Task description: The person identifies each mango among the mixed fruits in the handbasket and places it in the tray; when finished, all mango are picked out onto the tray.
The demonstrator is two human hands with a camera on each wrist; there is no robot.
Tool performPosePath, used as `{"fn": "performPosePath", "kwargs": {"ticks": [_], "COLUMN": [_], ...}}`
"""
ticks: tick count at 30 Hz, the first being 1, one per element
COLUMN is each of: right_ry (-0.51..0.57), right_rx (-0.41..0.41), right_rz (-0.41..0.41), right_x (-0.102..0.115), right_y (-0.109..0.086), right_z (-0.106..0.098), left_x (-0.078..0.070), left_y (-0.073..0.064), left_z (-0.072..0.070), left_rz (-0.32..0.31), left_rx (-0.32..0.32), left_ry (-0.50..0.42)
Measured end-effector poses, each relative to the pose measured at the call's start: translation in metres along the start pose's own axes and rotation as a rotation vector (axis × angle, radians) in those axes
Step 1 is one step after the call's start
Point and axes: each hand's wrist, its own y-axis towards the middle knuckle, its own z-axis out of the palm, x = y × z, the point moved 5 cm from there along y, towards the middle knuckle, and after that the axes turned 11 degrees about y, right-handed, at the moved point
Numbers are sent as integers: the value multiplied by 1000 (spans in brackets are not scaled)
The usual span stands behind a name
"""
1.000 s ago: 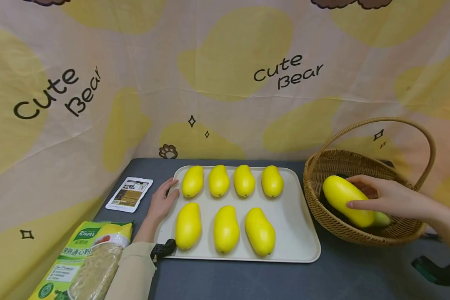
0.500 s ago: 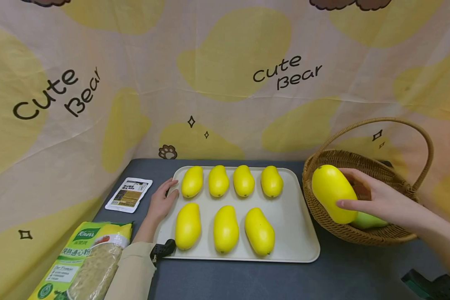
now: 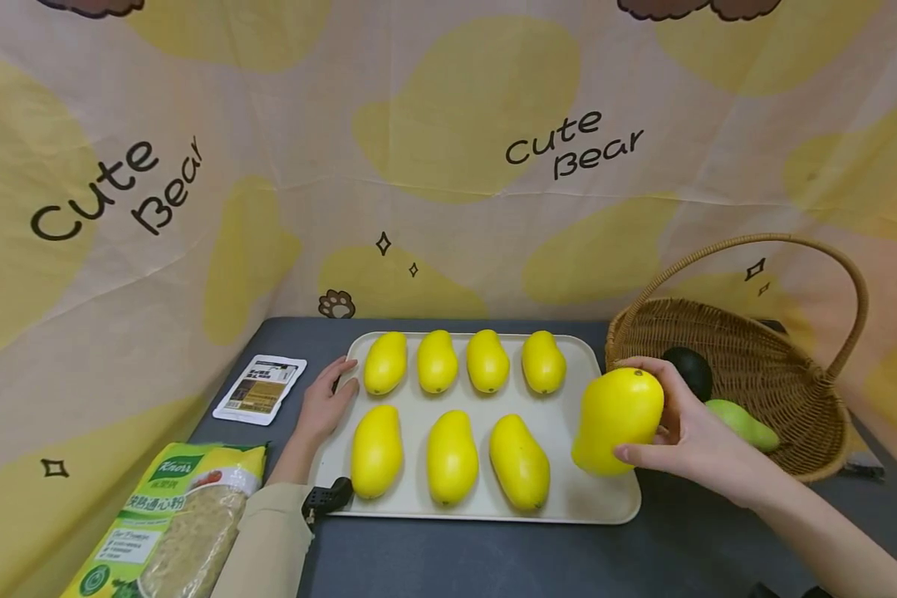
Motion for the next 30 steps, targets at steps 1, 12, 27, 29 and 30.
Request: {"fn": "performPosePath", "kwargs": {"ticks": [1,12,27,29,30], "right_ry": [13,19,195,237,257], "right_rx": [-3,-224,-382,-401,-408], "right_rz": [-5,204,517,534,540], "right_x": [-2,-50,-107,-112,-114], "right_y": [-1,-19,-41,-42,-43], "right_z": [4,16,34,34,33], "left_x": [0,-4,-4,-3,-3], "left_y": [0,-1,-2,-2,-1], "left_z": [0,-1,-2,-2,-2], "left_rz": [-1,12,-10,-10,-11], "left_rx": [-2,-14,2,1,1], "left_ry": [1,-4,1,0,1]}}
